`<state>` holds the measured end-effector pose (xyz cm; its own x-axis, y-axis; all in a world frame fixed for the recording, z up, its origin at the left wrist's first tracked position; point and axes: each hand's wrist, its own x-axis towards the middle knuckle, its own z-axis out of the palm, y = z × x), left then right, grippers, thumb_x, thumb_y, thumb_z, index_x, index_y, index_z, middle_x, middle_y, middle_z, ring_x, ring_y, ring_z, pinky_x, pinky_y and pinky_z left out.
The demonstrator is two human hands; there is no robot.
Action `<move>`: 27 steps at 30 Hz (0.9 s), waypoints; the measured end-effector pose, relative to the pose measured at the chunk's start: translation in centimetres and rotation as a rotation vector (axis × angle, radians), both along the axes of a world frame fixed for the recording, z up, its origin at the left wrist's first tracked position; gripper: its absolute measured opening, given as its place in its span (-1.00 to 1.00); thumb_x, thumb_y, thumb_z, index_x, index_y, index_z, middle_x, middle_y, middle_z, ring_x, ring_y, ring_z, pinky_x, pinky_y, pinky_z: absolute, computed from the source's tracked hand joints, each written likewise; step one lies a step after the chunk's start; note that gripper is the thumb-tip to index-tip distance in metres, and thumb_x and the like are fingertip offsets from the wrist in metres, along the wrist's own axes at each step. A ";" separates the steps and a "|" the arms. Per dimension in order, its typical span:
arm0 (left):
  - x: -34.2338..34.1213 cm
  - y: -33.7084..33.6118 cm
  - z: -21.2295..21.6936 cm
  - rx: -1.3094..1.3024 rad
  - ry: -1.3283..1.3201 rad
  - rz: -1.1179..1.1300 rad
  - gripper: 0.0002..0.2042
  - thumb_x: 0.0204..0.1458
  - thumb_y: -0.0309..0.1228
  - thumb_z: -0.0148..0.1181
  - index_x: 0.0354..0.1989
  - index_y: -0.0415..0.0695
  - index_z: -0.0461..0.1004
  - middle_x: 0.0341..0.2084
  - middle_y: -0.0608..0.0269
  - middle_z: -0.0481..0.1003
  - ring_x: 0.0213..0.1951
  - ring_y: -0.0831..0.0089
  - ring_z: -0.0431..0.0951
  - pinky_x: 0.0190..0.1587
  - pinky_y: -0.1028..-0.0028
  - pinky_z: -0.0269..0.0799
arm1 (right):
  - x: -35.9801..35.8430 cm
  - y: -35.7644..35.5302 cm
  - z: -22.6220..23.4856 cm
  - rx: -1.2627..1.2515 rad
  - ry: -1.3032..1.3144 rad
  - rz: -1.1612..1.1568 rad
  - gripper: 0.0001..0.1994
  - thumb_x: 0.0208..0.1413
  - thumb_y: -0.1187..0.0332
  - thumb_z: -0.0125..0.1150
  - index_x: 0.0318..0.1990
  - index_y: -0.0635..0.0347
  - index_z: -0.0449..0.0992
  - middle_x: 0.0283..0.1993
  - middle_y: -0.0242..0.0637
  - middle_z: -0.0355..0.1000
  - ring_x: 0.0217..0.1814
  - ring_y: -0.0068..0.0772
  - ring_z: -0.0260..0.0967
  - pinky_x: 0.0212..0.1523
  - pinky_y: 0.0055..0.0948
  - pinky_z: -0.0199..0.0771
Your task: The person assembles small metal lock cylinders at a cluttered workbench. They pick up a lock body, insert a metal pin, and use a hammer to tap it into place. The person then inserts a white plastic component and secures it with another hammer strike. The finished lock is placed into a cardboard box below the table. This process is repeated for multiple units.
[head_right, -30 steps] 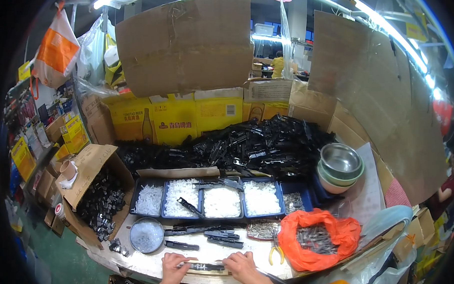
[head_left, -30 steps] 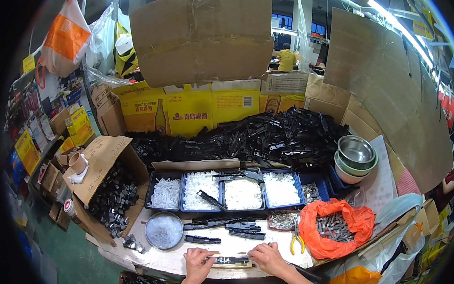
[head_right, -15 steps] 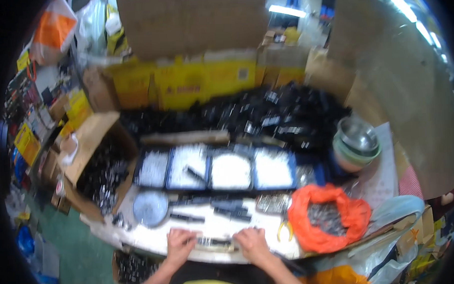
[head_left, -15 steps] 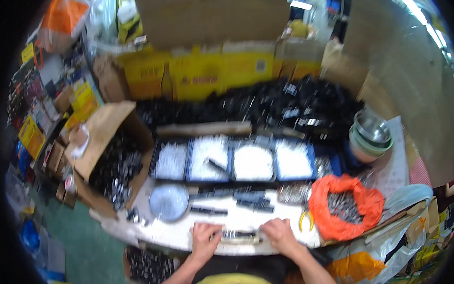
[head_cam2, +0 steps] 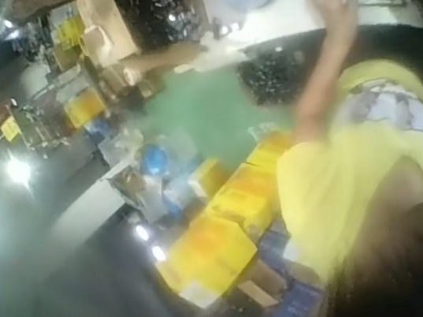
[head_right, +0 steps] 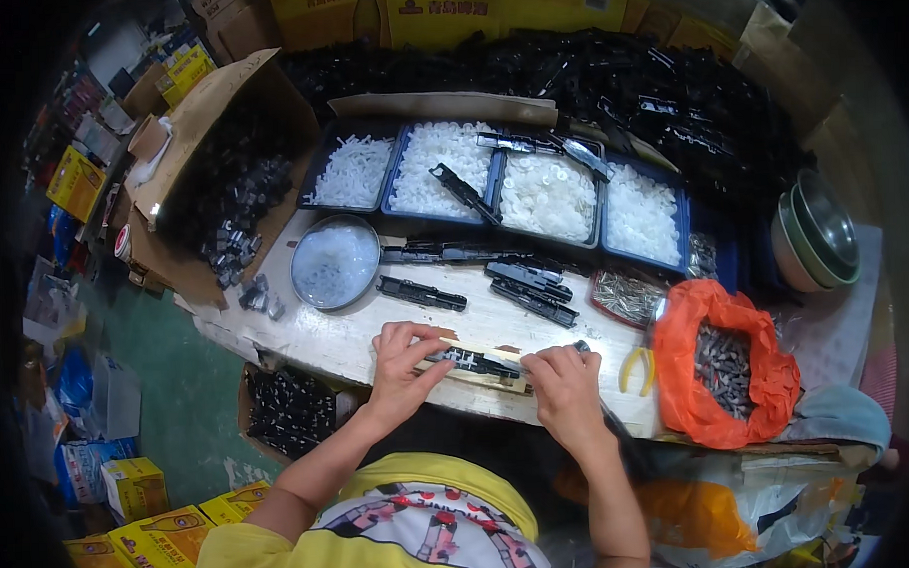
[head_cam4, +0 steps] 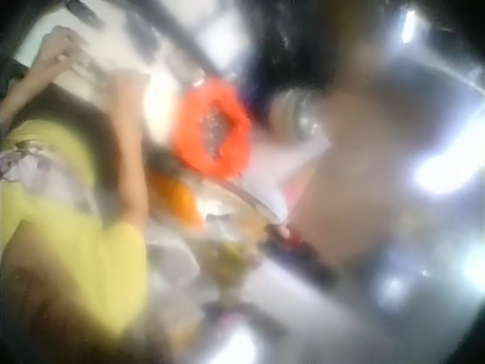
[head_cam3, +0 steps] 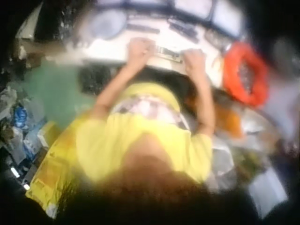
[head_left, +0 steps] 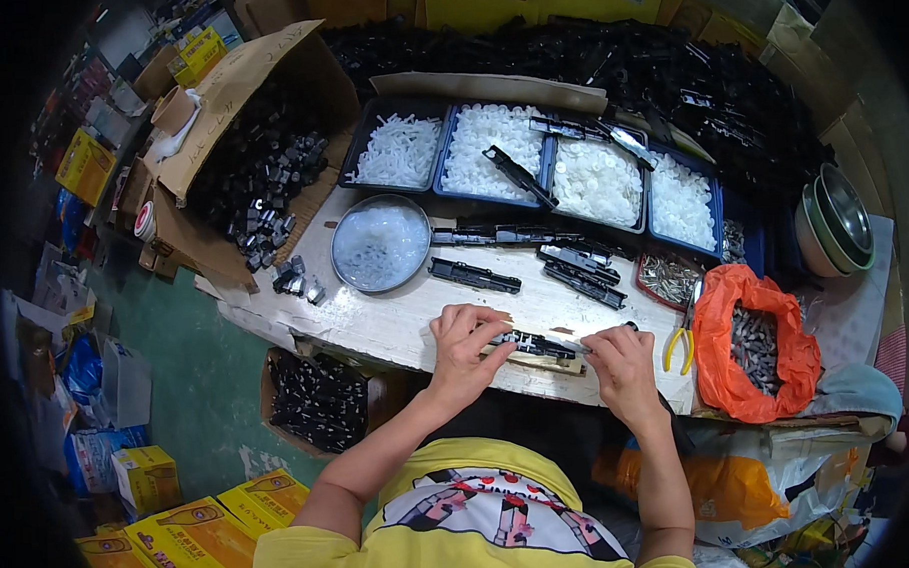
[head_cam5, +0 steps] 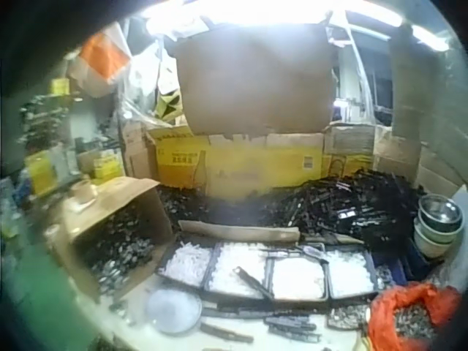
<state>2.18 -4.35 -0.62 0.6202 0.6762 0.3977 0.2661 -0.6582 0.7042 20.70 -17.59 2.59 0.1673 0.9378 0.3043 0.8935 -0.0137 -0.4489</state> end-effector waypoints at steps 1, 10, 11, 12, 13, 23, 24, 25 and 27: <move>0.4 0.0 -0.1 0.010 0.014 -0.010 -0.77 -0.29 -0.42 0.30 -0.37 -0.08 0.51 -0.33 0.37 0.38 -0.15 0.37 0.25 -0.15 0.35 0.01 | 0.0 0.1 0.0 0.002 -0.002 0.006 -0.78 -0.16 0.56 0.18 -0.28 0.13 0.43 -0.36 -0.37 0.32 -0.27 -0.34 0.24 -0.21 -0.32 0.05; 1.7 -0.2 -1.0 0.015 0.124 -0.052 -0.72 -0.32 -0.39 0.32 -0.33 -0.06 0.52 -0.30 0.37 0.36 -0.12 0.35 0.23 -0.11 0.31 0.01 | -0.2 -0.1 0.1 -0.045 -0.016 0.011 -0.74 -0.19 0.57 0.20 -0.26 0.15 0.44 -0.34 -0.37 0.34 -0.26 -0.37 0.24 -0.22 -0.37 0.05; 1.8 -0.2 -0.8 0.010 0.130 -0.054 -0.72 -0.32 -0.40 0.32 -0.33 -0.06 0.52 -0.30 0.38 0.35 -0.12 0.35 0.23 -0.11 0.31 0.01 | -0.2 0.0 0.0 -0.046 -0.020 0.014 -0.74 -0.19 0.58 0.20 -0.26 0.15 0.44 -0.34 -0.37 0.34 -0.26 -0.37 0.24 -0.22 -0.37 0.05; 1.8 -0.2 -0.7 0.004 0.135 -0.054 -0.71 -0.33 -0.40 0.33 -0.33 -0.06 0.52 -0.30 0.38 0.35 -0.12 0.35 0.23 -0.11 0.30 0.01 | -0.3 0.1 0.0 -0.047 -0.024 0.018 -0.74 -0.19 0.58 0.20 -0.26 0.15 0.44 -0.34 -0.37 0.34 -0.26 -0.37 0.25 -0.21 -0.37 0.05; 1.8 -0.2 -0.8 -0.008 0.138 -0.057 -0.71 -0.33 -0.40 0.33 -0.32 -0.06 0.52 -0.30 0.38 0.35 -0.12 0.35 0.22 -0.10 0.30 0.01 | -0.4 0.1 0.0 -0.047 -0.029 0.020 -0.74 -0.19 0.58 0.20 -0.26 0.15 0.44 -0.34 -0.37 0.34 -0.26 -0.37 0.25 -0.21 -0.37 0.05; 1.9 0.1 -1.0 -0.067 0.133 -0.056 -0.69 -0.37 -0.40 0.34 -0.32 -0.01 0.53 -0.30 0.40 0.37 -0.14 0.37 0.24 -0.10 0.36 0.02 | -0.7 1.1 0.3 -0.093 -0.088 0.056 -0.74 -0.20 0.57 0.20 -0.26 0.16 0.44 -0.34 -0.36 0.33 -0.23 -0.36 0.24 -0.20 -0.36 0.05; 1.9 0.1 -1.1 -0.073 0.130 -0.057 -0.69 -0.37 -0.40 0.34 -0.32 -0.01 0.53 -0.30 0.40 0.37 -0.14 0.37 0.24 -0.10 0.36 0.02 | -0.7 1.2 0.4 -0.096 -0.091 0.059 -0.74 -0.20 0.57 0.20 -0.26 0.16 0.44 -0.34 -0.36 0.33 -0.23 -0.36 0.25 -0.20 -0.36 0.05; 1.9 0.1 -1.1 -0.076 0.133 -0.056 -0.69 -0.37 -0.40 0.34 -0.32 -0.01 0.53 -0.30 0.40 0.38 -0.14 0.38 0.25 -0.10 0.36 0.02 | -0.7 1.2 0.4 -0.098 -0.095 0.061 -0.74 -0.20 0.57 0.20 -0.26 0.16 0.44 -0.34 -0.36 0.33 -0.23 -0.36 0.25 -0.20 -0.36 0.05; 1.9 0.1 -1.1 -0.083 0.138 -0.053 -0.69 -0.37 -0.40 0.34 -0.32 -0.01 0.53 -0.31 0.41 0.38 -0.15 0.38 0.25 -0.10 0.37 0.02 | -0.7 1.1 0.4 -0.111 -0.085 0.069 -0.74 -0.20 0.57 0.20 -0.26 0.16 0.43 -0.34 -0.35 0.33 -0.24 -0.36 0.25 -0.20 -0.36 0.05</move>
<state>4.10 -4.27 -1.75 0.7008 0.6679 0.2504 0.3307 -0.6153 0.7156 20.04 -16.45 3.03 0.0793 0.9747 0.2088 0.9285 0.0040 -0.3712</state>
